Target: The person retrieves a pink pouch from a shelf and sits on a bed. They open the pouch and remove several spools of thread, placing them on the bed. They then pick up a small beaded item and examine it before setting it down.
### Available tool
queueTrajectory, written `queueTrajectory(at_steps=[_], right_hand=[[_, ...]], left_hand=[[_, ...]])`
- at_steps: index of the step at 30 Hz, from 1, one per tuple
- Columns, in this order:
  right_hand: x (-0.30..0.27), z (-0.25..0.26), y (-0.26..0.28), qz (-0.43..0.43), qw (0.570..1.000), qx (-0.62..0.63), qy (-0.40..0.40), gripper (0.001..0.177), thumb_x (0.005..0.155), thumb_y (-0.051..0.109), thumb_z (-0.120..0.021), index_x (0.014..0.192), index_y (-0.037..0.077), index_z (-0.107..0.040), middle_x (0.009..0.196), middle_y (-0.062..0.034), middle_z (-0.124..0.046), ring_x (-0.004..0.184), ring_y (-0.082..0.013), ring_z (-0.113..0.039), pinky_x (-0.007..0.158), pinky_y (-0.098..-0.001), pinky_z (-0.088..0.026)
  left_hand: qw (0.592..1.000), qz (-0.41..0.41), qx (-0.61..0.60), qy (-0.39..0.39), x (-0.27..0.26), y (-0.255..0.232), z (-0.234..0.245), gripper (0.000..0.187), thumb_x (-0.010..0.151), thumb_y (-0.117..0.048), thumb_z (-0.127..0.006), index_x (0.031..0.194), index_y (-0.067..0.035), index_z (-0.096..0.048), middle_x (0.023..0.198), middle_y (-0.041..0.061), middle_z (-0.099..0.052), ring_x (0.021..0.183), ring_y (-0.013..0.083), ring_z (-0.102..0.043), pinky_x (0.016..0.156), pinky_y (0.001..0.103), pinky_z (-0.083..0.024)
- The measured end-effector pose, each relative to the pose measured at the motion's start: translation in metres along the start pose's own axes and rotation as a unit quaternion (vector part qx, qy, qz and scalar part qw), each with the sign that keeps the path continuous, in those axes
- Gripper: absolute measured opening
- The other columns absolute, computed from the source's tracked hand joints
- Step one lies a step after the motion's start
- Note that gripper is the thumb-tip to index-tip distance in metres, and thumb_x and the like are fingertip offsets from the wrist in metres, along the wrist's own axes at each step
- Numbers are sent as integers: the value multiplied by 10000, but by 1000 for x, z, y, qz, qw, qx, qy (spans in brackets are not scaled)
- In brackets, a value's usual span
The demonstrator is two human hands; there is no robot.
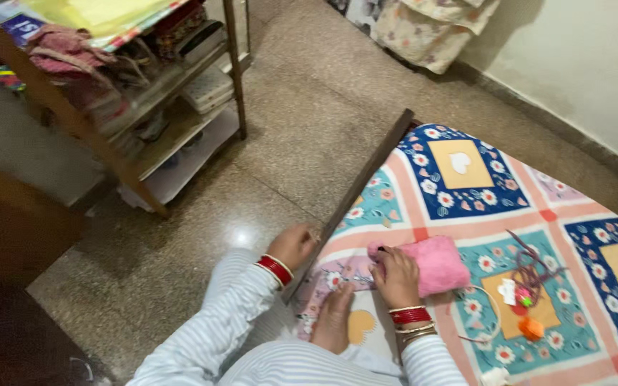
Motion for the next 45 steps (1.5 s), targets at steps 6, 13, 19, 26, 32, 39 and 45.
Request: queueTrajectory(at_steps=[6,13,19,26,32,39,45], right_hand=[[32,-35,0,-94,993,-64,44,434,796,327,-767,1163,112,-681,1129,-75,-688,1117,-284,-603,1012,-505,-390],[29,-38,-27,-188,980,-66,0,389,692,202,-742,1067,104,-711,1036,-118,-717,1053,-347,-649,930,-501,-448],[-5,-5,-27,-210,975,-76,-13,57,875,112,-687,849,116,-737,814,-106,-713,865,-314,-664,885,-507,-435],[-61,77,-19,-203,935,84,-278,90,1004,128,-629,1031,42,-630,1001,-157,-666,947,-350,-634,868,-475,-503],[-94,64,14,-129,980,102,-109,146,924,62,-658,1057,33,-606,1098,-178,-629,1088,-389,-603,982,-484,-496],[-97,71,21,-48,982,163,-82,486,824,89,-700,1292,5,-600,1347,-215,-589,1334,-407,-516,1165,-538,-384],[-84,75,-6,-31,992,96,-76,639,790,116,-739,1404,51,-571,1439,-157,-573,1424,-339,-481,1240,-545,-306]], left_hand=[[987,40,-45,-148,8,82,95,197,920,-102,-622,1093,-56,-704,1009,153,-742,918,320,-722,808,394,-572],[996,10,-89,-30,0,52,71,179,943,-63,-542,976,-20,-712,981,141,-740,901,290,-717,819,367,-557],[989,-62,-57,122,-10,-31,27,174,934,-166,-635,990,-18,-708,956,147,-720,867,315,-685,771,413,-539],[956,-215,-41,195,-21,-119,-28,145,833,-104,-633,948,-44,-698,944,125,-716,936,337,-664,832,437,-522],[933,-262,-51,241,-42,-161,-92,147,844,-121,-598,911,-41,-701,915,137,-716,921,348,-669,829,444,-532],[940,-234,-30,247,-59,-178,-118,195,773,-178,-705,920,-53,-736,890,120,-739,845,321,-710,757,425,-560],[944,-234,-17,234,-52,-189,-125,138,765,-153,-739,878,-73,-746,897,97,-753,878,302,-723,789,411,-566]])
Point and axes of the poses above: each hand's wrist, its own x-axis towards the middle knuckle, its own z-axis out of the back of the hand, y = z × x, the point moved 6 cm from there along x, towards the middle knuckle
